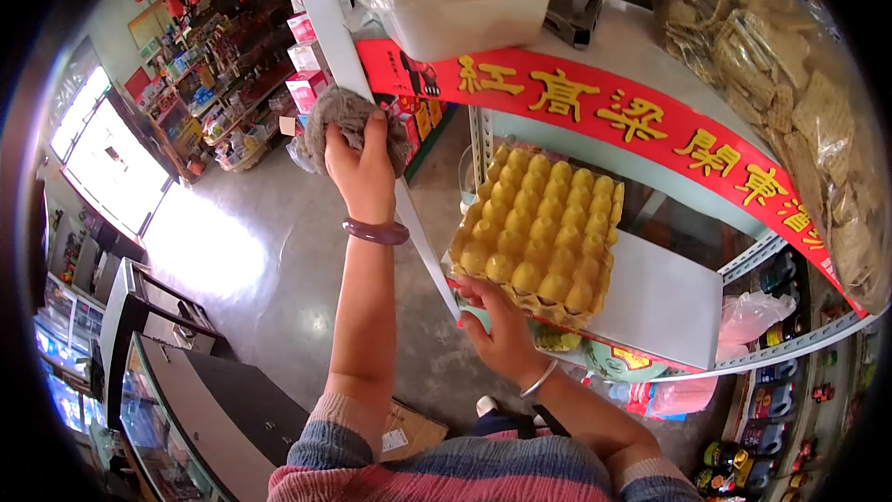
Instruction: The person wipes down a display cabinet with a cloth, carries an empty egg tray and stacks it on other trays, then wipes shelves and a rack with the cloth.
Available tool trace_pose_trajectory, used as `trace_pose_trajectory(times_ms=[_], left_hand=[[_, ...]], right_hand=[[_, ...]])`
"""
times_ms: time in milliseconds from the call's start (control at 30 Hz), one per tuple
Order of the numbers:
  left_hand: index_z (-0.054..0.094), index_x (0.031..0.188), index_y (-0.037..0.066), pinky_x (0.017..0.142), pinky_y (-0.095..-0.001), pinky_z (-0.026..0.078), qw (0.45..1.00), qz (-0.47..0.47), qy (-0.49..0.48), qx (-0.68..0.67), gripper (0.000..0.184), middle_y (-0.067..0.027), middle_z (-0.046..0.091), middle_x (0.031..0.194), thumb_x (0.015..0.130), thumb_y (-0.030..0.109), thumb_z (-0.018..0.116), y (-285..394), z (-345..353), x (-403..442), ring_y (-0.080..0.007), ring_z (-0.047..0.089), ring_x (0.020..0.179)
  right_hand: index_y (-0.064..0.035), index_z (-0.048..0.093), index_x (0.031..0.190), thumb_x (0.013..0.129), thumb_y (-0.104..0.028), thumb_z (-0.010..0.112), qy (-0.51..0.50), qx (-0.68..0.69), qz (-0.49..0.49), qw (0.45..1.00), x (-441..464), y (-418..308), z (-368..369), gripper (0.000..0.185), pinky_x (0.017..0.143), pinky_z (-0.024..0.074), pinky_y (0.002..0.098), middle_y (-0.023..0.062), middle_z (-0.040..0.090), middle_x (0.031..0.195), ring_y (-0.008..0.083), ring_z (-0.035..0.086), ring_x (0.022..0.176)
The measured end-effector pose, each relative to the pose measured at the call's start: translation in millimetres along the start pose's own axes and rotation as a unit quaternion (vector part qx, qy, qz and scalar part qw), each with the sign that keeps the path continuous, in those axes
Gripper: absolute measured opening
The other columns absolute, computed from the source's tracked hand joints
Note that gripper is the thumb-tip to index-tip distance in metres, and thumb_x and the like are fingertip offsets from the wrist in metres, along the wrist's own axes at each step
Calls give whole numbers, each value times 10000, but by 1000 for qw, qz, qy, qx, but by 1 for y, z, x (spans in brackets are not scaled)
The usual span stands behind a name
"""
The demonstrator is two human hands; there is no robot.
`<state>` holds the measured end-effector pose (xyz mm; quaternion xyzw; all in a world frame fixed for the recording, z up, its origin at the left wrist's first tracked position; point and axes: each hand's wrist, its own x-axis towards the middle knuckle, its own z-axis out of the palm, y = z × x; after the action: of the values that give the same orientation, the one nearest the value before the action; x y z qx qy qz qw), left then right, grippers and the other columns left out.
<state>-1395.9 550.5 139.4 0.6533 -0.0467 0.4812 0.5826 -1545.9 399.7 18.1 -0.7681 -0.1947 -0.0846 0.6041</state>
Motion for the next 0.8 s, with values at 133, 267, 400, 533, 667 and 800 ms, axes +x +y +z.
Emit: trace_pose_trajectory(times_ms=[133, 267, 400, 533, 667, 800], left_hand=[[557, 880, -82, 716, -404, 460, 999, 25, -23, 13, 322, -216, 635, 816, 824, 213, 675, 14, 0, 23, -328, 609, 760], [575, 875, -67, 701, -412, 456, 999, 35, 6, -28, 318, -230, 635, 813, 834, 232, 673, -3, -1, 14, -317, 603, 741], [559, 848, -88, 680, -432, 449, 997, 70, -17, -16, 361, -264, 607, 766, 817, 248, 689, 25, 1, 56, -386, 596, 729], [578, 880, -88, 708, -418, 458, 988, 133, -44, -62, 382, -257, 624, 799, 788, 258, 711, 66, 10, 115, -378, 607, 757], [599, 922, -95, 738, -374, 472, 981, 107, -92, -134, 389, -202, 655, 831, 781, 246, 724, 64, 8, 125, -266, 633, 789], [614, 934, -101, 759, -338, 482, 985, 28, -49, -161, 368, -156, 673, 878, 786, 217, 725, 37, 5, 86, -203, 625, 828]], right_hand=[[8, 474, 1262, 857, 29, 570, 6, 7, -2, 1000, 2, 2, 3, 416, 928, 460, 314, 136, 583, 1185, 208, 580, 1094], [7, 475, 1264, 863, 10, 572, 7, 5, -4, 1000, 1, 0, 3, 412, 923, 464, 315, 133, 591, 1175, 205, 589, 1074], [3, 474, 1264, 868, 6, 563, 1, -22, -1, 1000, 2, 2, 0, 406, 918, 467, 313, 134, 594, 1170, 204, 595, 1054], [2, 471, 1265, 870, 2, 557, 8, -28, -14, 999, 6, -1, -1, 405, 908, 468, 308, 137, 596, 1165, 199, 598, 1034], [4, 471, 1262, 866, 0, 559, 19, -20, -23, 999, 7, -5, -2, 406, 895, 471, 303, 135, 604, 1150, 195, 601, 1019], [6, 472, 1258, 863, -1, 559, 21, -9, -18, 1000, 4, -4, -4, 405, 884, 475, 301, 134, 608, 1143, 195, 601, 1020]])
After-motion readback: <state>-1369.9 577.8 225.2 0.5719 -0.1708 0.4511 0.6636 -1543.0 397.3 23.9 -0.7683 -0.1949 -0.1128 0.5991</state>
